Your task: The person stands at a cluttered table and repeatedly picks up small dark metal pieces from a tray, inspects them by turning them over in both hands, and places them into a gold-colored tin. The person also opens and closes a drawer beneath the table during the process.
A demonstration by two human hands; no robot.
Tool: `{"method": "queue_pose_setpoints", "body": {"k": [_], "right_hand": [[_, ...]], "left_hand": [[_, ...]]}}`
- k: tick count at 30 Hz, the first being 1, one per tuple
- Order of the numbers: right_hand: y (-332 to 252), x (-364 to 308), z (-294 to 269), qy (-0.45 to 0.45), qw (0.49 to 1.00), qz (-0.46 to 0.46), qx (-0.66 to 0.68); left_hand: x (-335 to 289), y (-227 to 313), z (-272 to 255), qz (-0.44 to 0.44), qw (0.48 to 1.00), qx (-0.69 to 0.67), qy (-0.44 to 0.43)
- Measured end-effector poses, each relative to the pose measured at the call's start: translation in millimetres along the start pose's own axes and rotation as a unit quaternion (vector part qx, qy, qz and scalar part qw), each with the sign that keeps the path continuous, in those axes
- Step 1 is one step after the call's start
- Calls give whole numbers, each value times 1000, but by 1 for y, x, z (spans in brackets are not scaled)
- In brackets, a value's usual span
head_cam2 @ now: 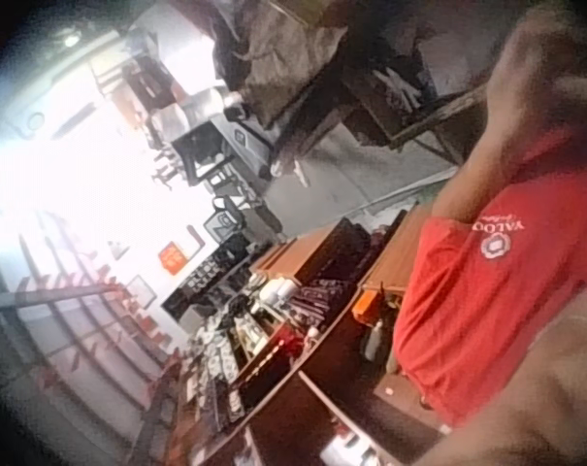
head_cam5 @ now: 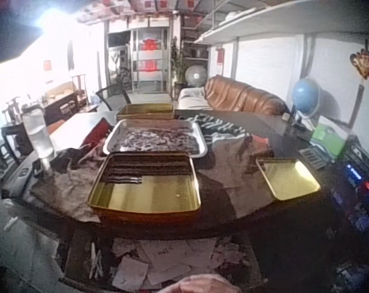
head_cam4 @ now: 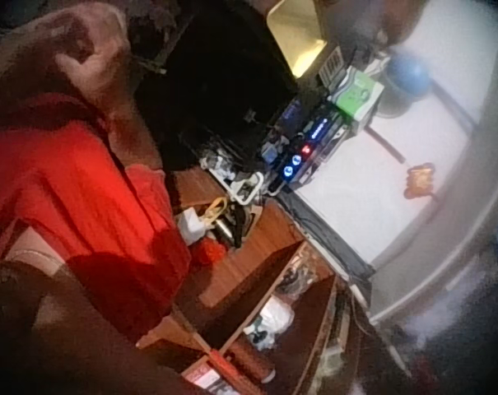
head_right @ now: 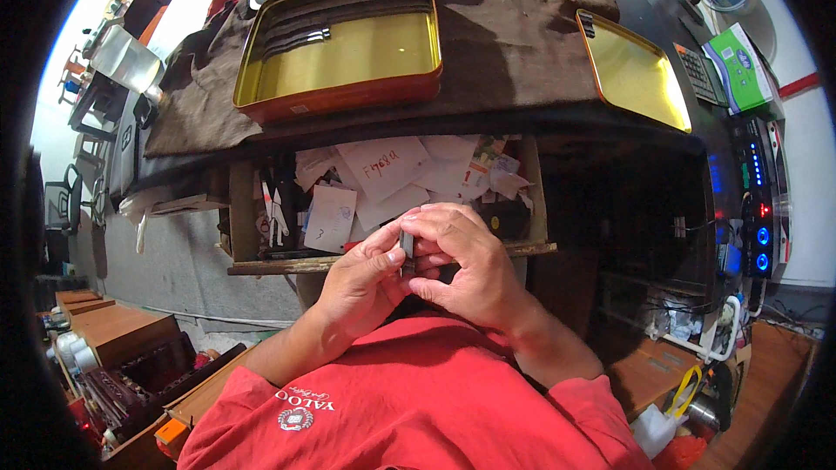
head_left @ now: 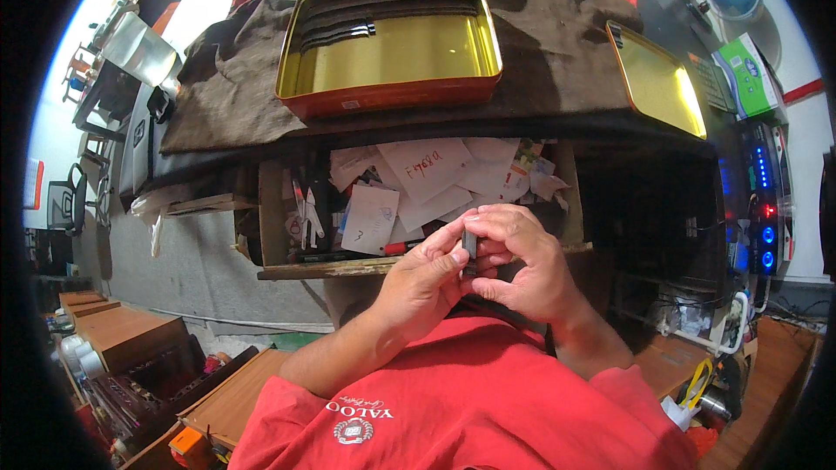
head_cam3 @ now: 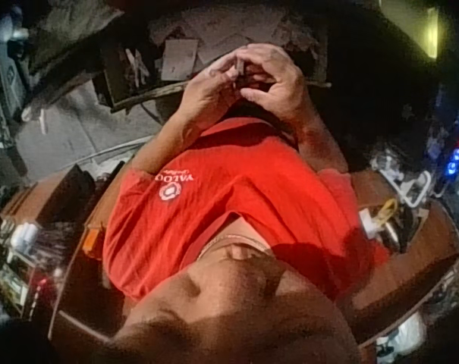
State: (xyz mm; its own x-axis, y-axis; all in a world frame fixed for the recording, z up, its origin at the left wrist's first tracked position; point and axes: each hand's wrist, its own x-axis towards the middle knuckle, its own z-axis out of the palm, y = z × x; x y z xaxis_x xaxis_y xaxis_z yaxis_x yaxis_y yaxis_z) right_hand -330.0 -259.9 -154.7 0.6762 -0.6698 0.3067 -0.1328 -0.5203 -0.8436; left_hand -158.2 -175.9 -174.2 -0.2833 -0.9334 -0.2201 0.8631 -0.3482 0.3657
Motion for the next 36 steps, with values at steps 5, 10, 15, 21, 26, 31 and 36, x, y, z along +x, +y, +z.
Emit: {"method": "queue_pose_setpoints", "body": {"k": [5, 10, 15, 21, 26, 31, 36], "right_hand": [[-4, -1, -3, -20, 999, 38, -6], [-2, 1, -5, -25, 1000, 18, -7], [-2, -1, -3, -19, 999, 37, 9], [0, -2, 1, -1, 1000, 5, -1], [0, 1, 0, 15, 996, -51, -67], [2, 2, 3, -4, 991, -81, -104], [5, 1, 5, 3, 992, -76, -97]], "left_hand": [[1, 0, 1, -12, 1000, 10, -11], [2, -2, 1, -14, 1000, 14, -15], [1, -3, 3, -7, 1000, 17, 7], [1, -1, 5, -9, 1000, 13, 3], [-4, 2, -2, -37, 999, 28, 13], [-4, -3, -12, -12, 999, 48, 18], [-5, -3, -9, -23, 995, 90, 39]]}}
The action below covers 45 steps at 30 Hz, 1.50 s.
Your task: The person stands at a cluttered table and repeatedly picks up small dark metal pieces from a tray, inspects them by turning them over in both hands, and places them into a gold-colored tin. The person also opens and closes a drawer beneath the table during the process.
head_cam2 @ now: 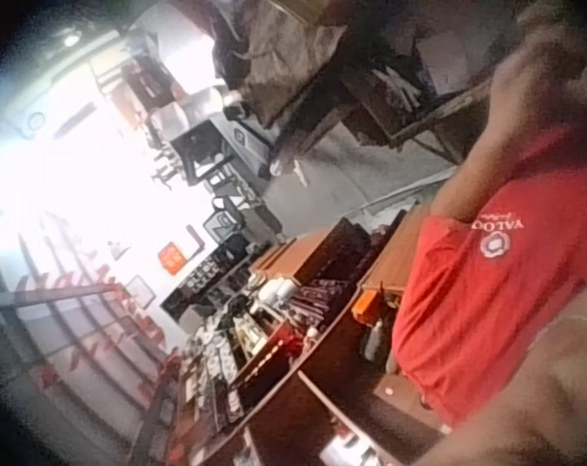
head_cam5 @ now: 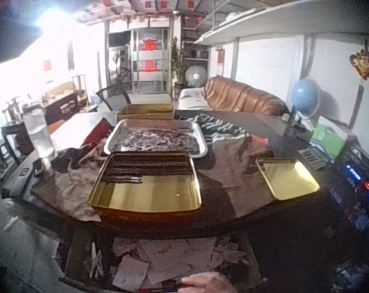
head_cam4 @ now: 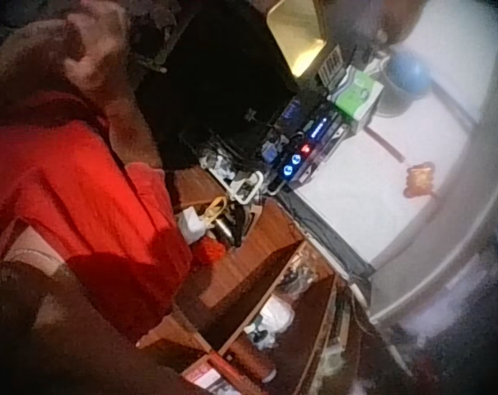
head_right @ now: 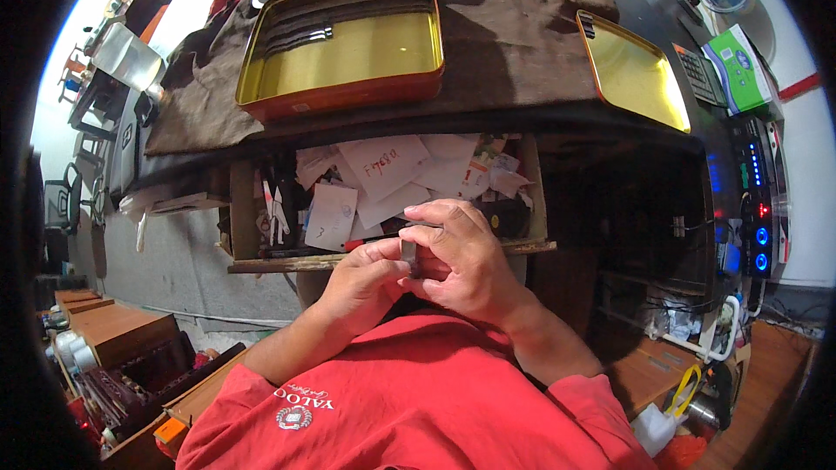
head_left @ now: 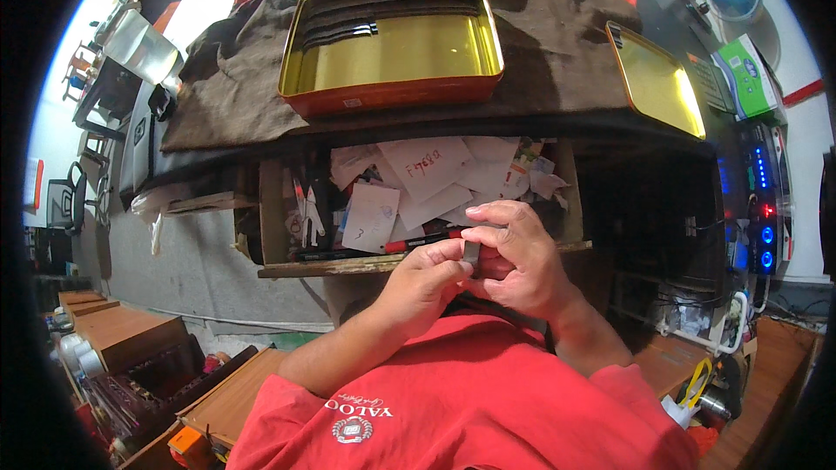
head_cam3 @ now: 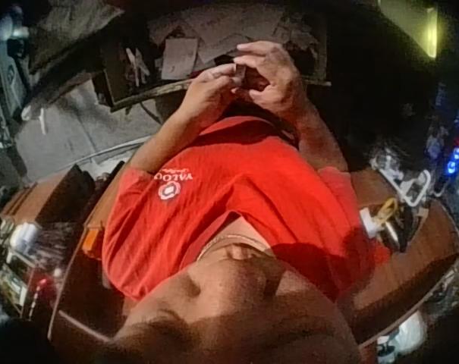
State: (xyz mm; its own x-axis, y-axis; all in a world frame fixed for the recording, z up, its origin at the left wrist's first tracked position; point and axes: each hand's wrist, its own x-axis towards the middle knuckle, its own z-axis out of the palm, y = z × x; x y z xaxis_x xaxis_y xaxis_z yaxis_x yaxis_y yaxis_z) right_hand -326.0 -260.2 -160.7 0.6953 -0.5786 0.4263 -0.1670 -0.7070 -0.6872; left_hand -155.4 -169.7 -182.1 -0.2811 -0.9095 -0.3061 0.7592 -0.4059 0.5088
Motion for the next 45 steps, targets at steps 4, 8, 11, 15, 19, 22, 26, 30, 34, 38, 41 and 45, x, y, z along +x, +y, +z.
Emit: {"method": "queue_pose_setpoints", "body": {"k": [4, 8, 11, 15, 19, 22, 26, 30, 34, 38, 41, 45], "right_hand": [[2, 1, 1, 6, 1000, -12, 0], [2, 0, 3, 5, 1000, -7, -1], [3, -1, 4, 14, 1000, -7, 1], [5, -3, 6, 19, 1000, 2, 13], [5, -5, 8, 27, 999, 18, 33], [5, -7, 9, 33, 996, 50, 67], [7, -10, 8, 27, 988, 92, 123], [10, -11, 6, 19, 989, 90, 119], [11, -11, 6, 20, 991, 76, 105], [13, -11, 6, 16, 992, 75, 102], [12, -11, 6, 19, 990, 83, 111], [10, -11, 7, 24, 990, 85, 109]], "left_hand": [[-2, 2, 3, 8, 998, -64, 10], [-1, -2, 1, 12, 998, -50, 34], [0, -1, -4, -4, 999, -37, 25], [-2, 0, -3, -22, 998, -38, 35], [-2, 0, -1, -44, 992, -68, 94], [0, -1, -1, -45, 998, -35, 14], [0, 0, 1, -41, 999, -21, 13], [0, 1, 3, -46, 998, -28, 27], [2, -1, 3, -47, 997, -40, 35], [2, 0, 3, -49, 998, -27, 32], [2, 1, 3, -51, 998, -27, 22], [3, -1, 2, -36, 999, -35, 9]]}}
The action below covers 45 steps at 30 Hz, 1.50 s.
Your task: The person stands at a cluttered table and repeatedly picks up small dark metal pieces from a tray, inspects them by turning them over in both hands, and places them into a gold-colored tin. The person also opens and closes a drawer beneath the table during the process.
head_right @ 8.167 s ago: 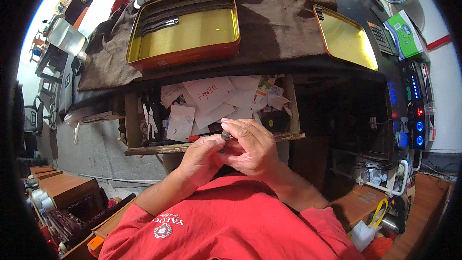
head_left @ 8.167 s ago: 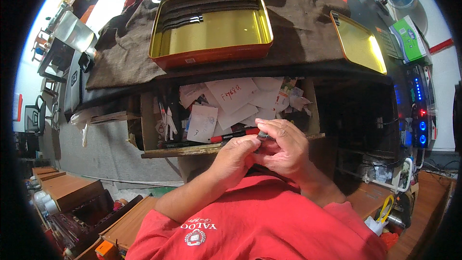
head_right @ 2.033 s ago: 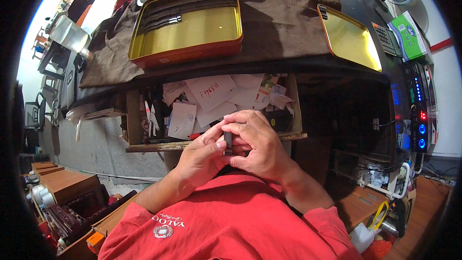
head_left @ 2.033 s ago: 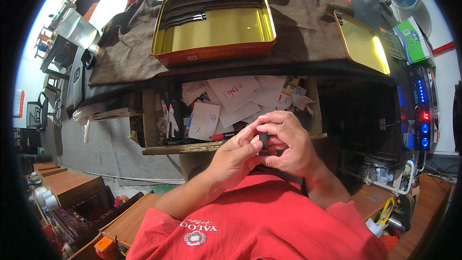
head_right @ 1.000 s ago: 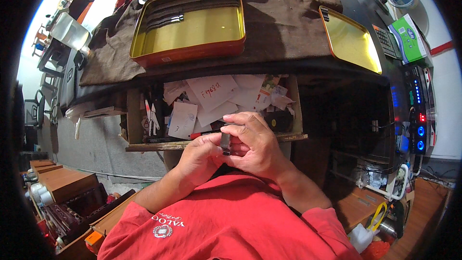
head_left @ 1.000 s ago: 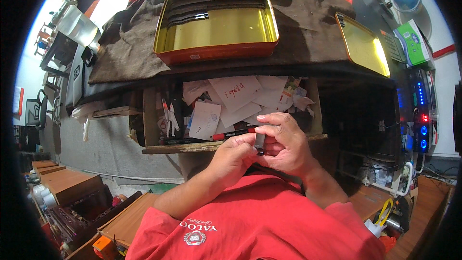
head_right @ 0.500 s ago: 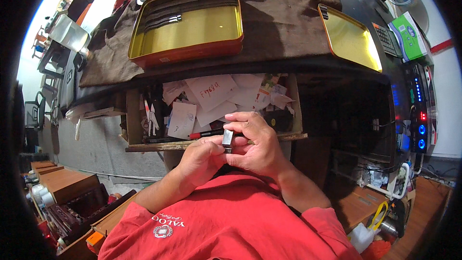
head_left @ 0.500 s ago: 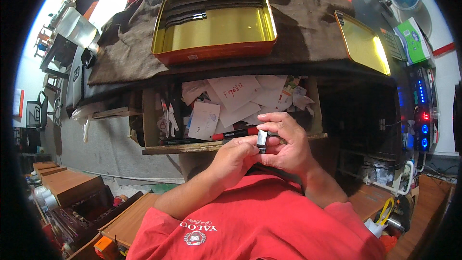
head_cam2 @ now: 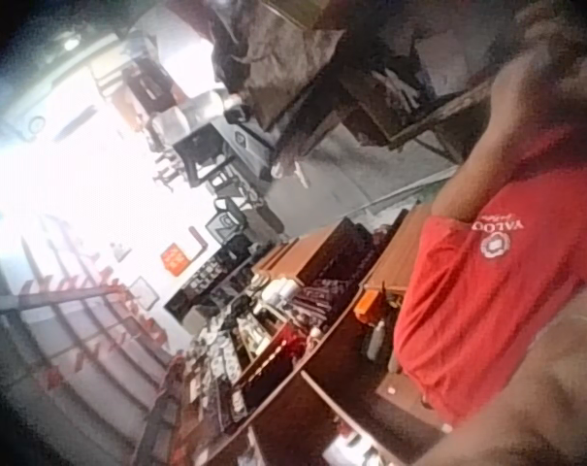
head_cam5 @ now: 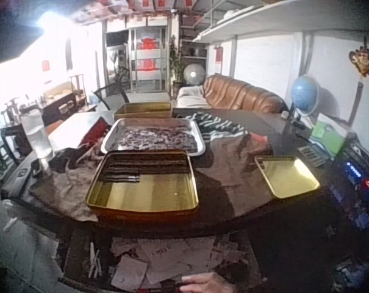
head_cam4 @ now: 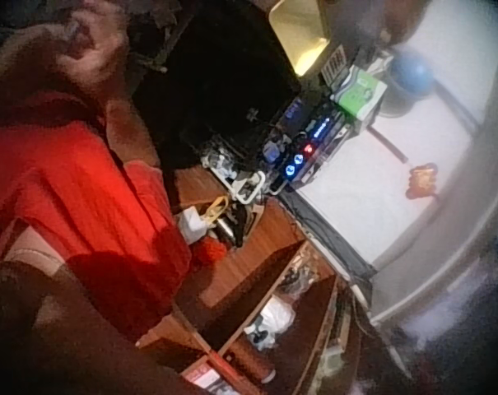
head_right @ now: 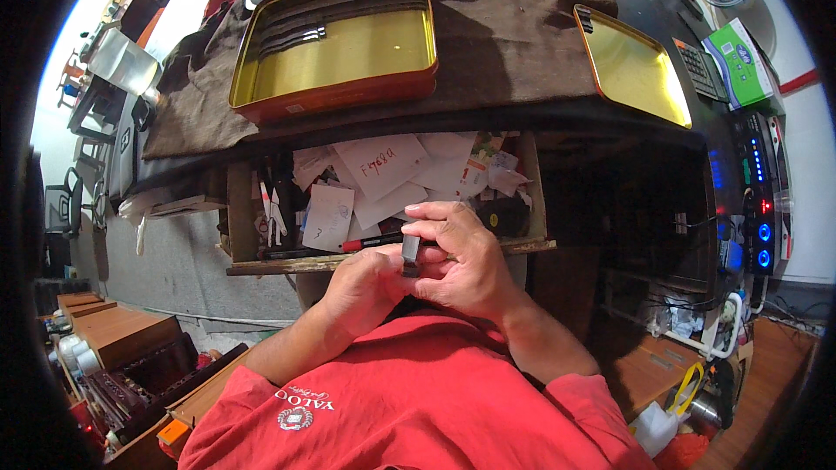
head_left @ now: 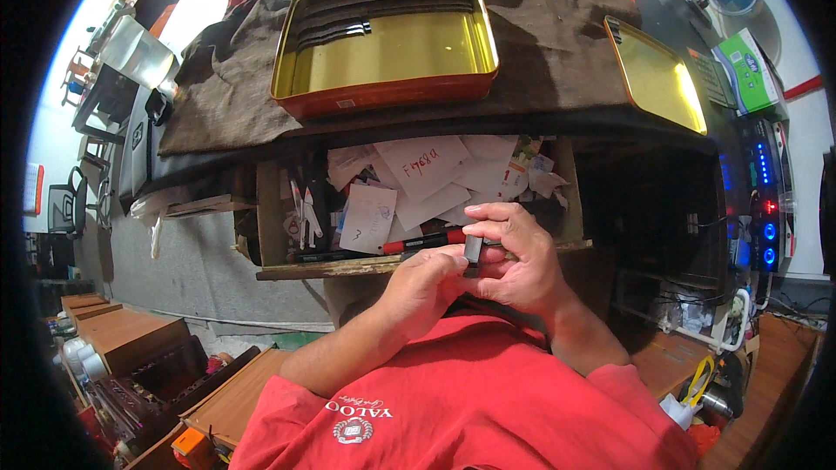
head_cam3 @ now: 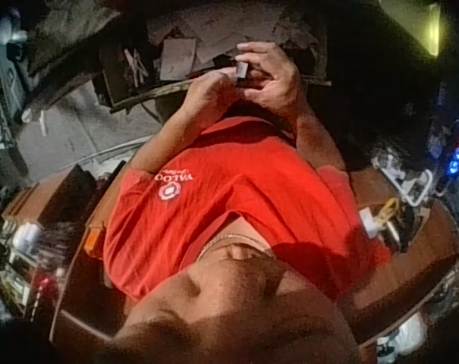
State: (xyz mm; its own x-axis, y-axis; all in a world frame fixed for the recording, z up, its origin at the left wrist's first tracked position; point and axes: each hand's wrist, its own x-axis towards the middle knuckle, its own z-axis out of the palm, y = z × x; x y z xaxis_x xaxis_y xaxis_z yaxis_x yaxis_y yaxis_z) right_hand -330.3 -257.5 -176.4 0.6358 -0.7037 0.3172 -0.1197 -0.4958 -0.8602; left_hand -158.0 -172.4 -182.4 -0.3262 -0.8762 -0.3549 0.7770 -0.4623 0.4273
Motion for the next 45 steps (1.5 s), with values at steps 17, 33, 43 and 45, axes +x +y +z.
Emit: {"method": "queue_pose_setpoints", "body": {"k": [17, 33, 43, 45], "right_hand": [[-1, 3, 1, -9, 999, -29, -15], [2, 1, -5, -14, 957, 138, 254], [-4, 3, -2, 5, 953, 190, 238], [-6, 2, -4, 2, 935, 226, 274]], "left_hand": [[2, -9, -8, 17, 999, 36, -15], [1, -3, -5, 9, 994, 58, -96], [0, -2, -5, -11, 991, 94, -90], [0, -3, -5, -16, 992, 84, -88]]}}
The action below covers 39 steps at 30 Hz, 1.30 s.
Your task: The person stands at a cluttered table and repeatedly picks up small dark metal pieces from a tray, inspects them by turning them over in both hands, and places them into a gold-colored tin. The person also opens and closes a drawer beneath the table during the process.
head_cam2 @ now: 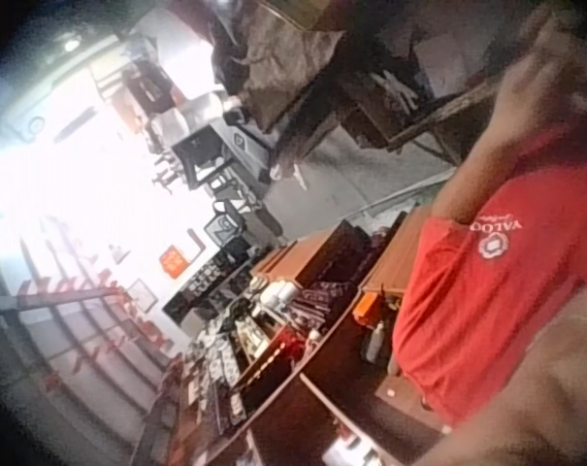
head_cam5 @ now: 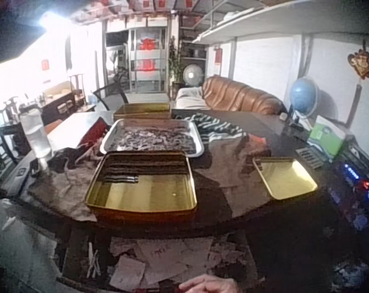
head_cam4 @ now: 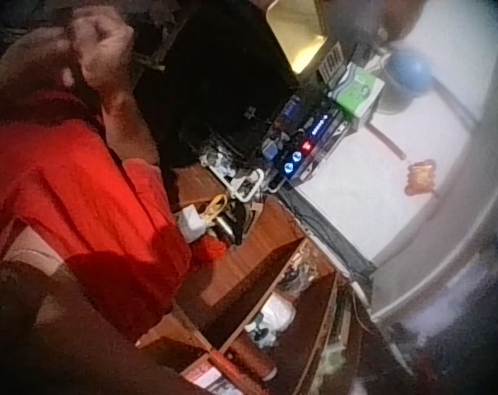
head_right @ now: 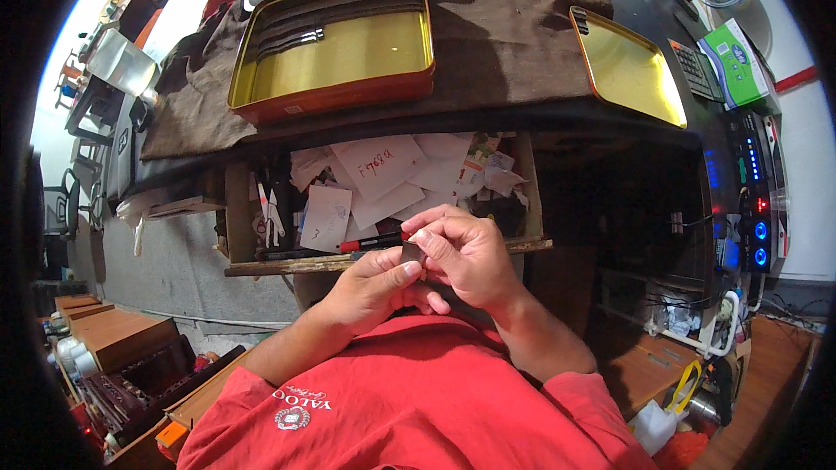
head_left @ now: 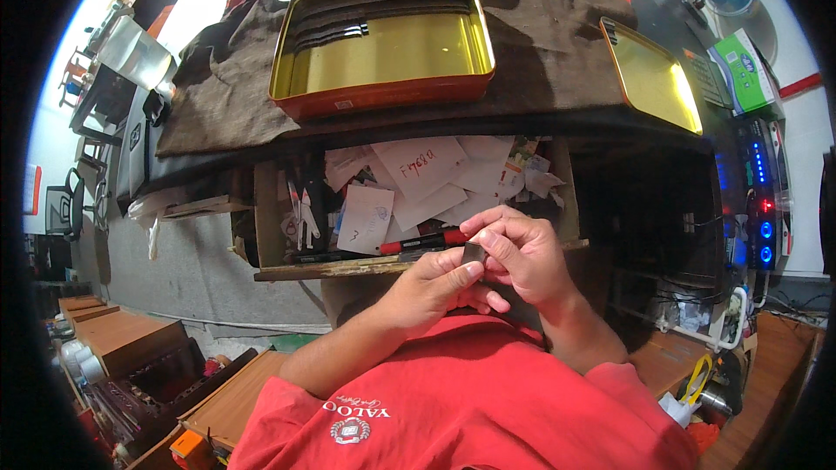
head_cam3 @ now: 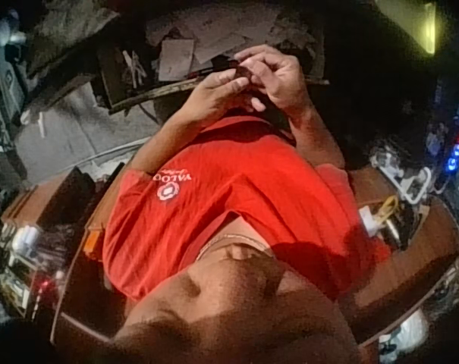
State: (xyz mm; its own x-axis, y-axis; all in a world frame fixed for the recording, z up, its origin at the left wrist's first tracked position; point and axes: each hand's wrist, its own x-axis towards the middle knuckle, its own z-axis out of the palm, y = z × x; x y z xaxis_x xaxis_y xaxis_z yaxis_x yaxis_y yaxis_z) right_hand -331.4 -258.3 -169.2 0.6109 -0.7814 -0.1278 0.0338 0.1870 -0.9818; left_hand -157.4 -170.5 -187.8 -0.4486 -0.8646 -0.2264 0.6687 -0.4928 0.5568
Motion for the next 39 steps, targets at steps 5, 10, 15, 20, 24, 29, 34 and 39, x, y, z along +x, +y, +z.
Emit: {"method": "queue_pose_setpoints", "body": {"k": [5, 10, 15, 20, 24, 29, 34, 39], "right_hand": [[-3, -1, -1, -2, 999, 26, 30], [0, -1, -1, -7, 999, 1, 31], [7, 0, -3, -27, 998, -58, -18], [4, -3, -8, -30, 995, 25, 92], [1, -4, -5, -22, 989, 58, 134], [1, -4, -3, -36, 999, -3, 33], [-1, -1, -4, -38, 999, -32, -4], [-7, -5, -7, -27, 997, 26, 73]], "left_hand": [[1, -1, 2, 9, 999, -31, -12], [2, -2, 1, 5, 1000, -12, -9], [3, -3, 0, 15, 1000, -2, -19], [3, -4, 2, 17, 1000, 1, -12], [3, -3, 2, 5, 1000, 5, -12], [2, -4, -1, 1, 997, 72, -29], [3, -6, 0, 9, 996, 79, -35], [1, -2, 3, 18, 998, 53, -31]]}}
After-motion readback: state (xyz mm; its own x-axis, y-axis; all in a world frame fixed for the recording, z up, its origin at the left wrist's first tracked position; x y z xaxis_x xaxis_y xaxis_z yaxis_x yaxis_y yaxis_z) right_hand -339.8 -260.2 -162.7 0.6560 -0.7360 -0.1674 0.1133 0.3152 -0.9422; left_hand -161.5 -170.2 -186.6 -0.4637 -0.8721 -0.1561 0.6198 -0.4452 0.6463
